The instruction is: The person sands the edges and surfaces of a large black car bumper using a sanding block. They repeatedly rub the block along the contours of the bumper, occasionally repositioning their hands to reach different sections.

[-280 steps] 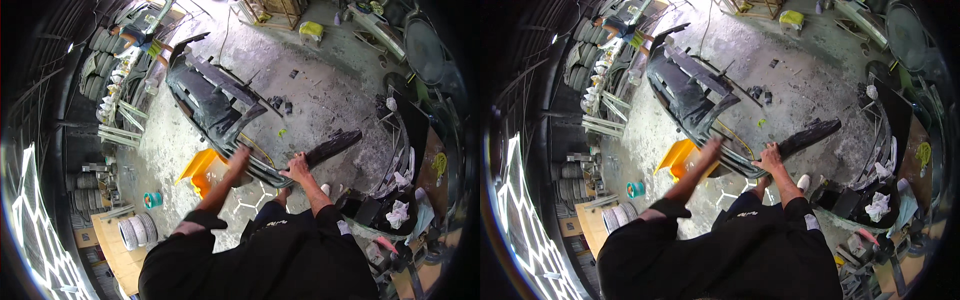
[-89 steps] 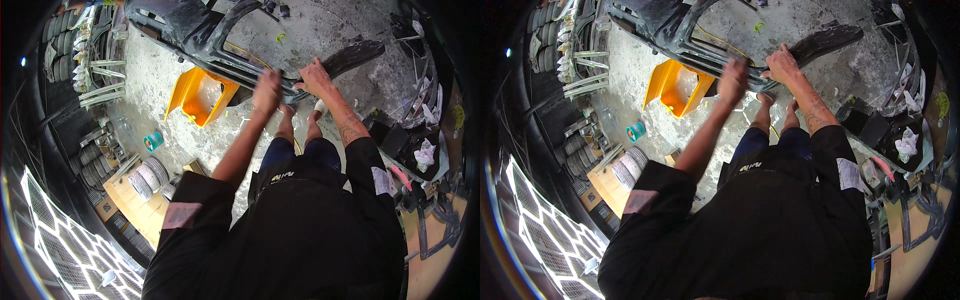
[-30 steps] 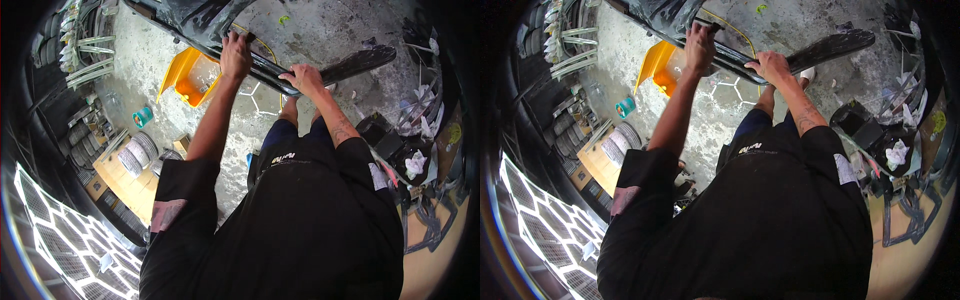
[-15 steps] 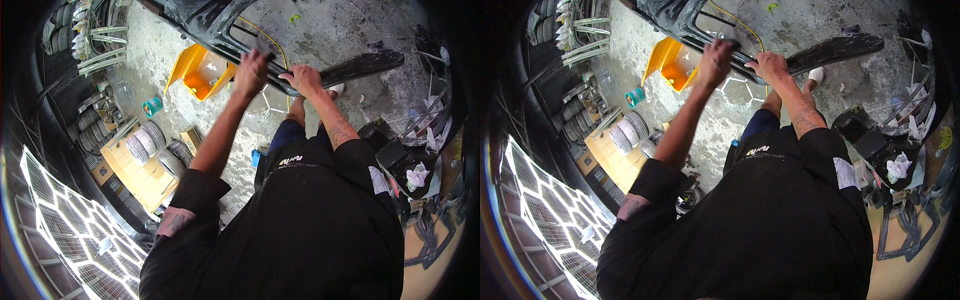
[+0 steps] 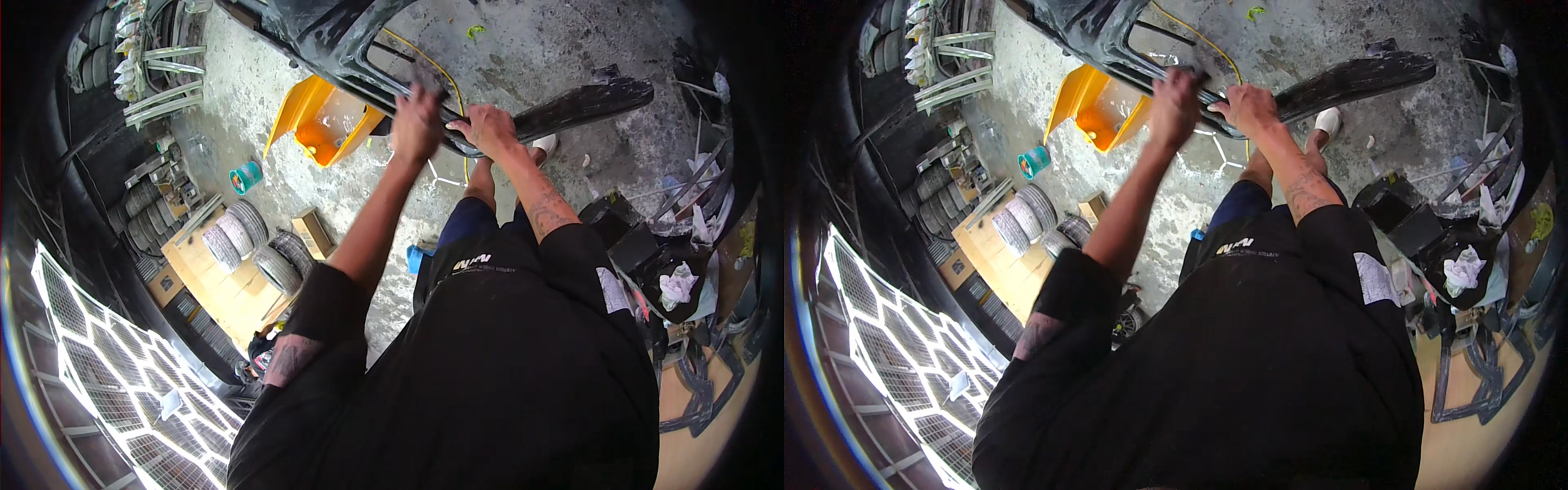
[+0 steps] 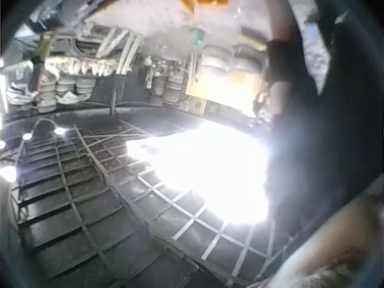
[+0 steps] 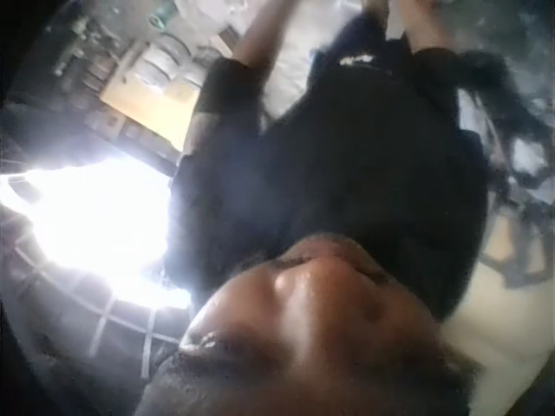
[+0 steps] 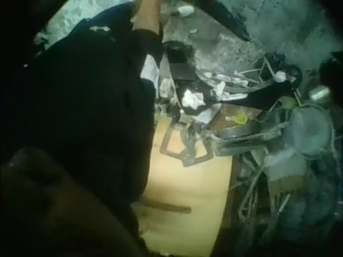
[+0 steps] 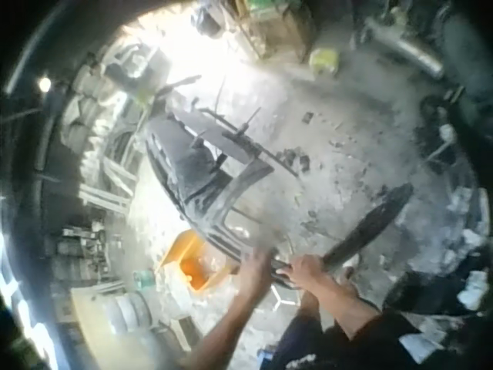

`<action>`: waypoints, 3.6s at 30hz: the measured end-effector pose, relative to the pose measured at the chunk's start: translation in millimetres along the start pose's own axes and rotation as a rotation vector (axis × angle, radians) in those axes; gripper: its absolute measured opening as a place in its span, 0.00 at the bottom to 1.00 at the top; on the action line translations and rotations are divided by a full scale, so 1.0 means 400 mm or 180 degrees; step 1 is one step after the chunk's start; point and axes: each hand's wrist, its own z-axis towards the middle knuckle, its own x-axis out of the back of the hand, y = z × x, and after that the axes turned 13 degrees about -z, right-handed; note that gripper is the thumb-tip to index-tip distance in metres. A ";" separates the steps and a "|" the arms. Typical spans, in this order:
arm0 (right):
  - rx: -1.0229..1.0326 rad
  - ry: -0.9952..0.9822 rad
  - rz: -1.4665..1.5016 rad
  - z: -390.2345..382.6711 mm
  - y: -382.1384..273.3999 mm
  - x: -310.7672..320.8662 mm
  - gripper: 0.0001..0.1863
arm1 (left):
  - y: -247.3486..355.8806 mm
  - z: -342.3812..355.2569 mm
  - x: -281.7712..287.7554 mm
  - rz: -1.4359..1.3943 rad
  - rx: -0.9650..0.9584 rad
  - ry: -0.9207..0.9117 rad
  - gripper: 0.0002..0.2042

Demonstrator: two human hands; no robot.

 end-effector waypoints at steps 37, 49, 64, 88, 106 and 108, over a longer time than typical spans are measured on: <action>0.0042 0.0052 0.0081 -0.004 0.007 -0.021 0.30 | 0.062 -0.073 0.089 -0.0634 0.0217 -0.0507 0.11; 0.0521 0.0806 0.0491 -0.021 -0.027 -0.011 0.40 | -0.239 -0.039 0.105 -0.0778 0.0527 0.1905 0.12; 0.1034 0.0123 -0.1256 -0.046 0.004 0.029 0.50 | -0.245 -0.038 0.059 -0.1195 0.0819 0.2030 0.13; 0.1061 -0.0170 -0.1245 -0.077 -0.001 0.066 0.51 | -0.232 -0.035 0.067 -0.1048 0.0832 0.1995 0.12; 0.0980 -0.0052 -0.0882 -0.081 0.109 0.067 0.17 | -0.010 0.062 0.090 -0.0183 0.0146 -0.0076 0.12; 0.0916 -0.0086 -0.0874 -0.080 0.115 0.063 0.17 | 0.045 0.014 0.035 -0.0221 0.0228 -0.0176 0.12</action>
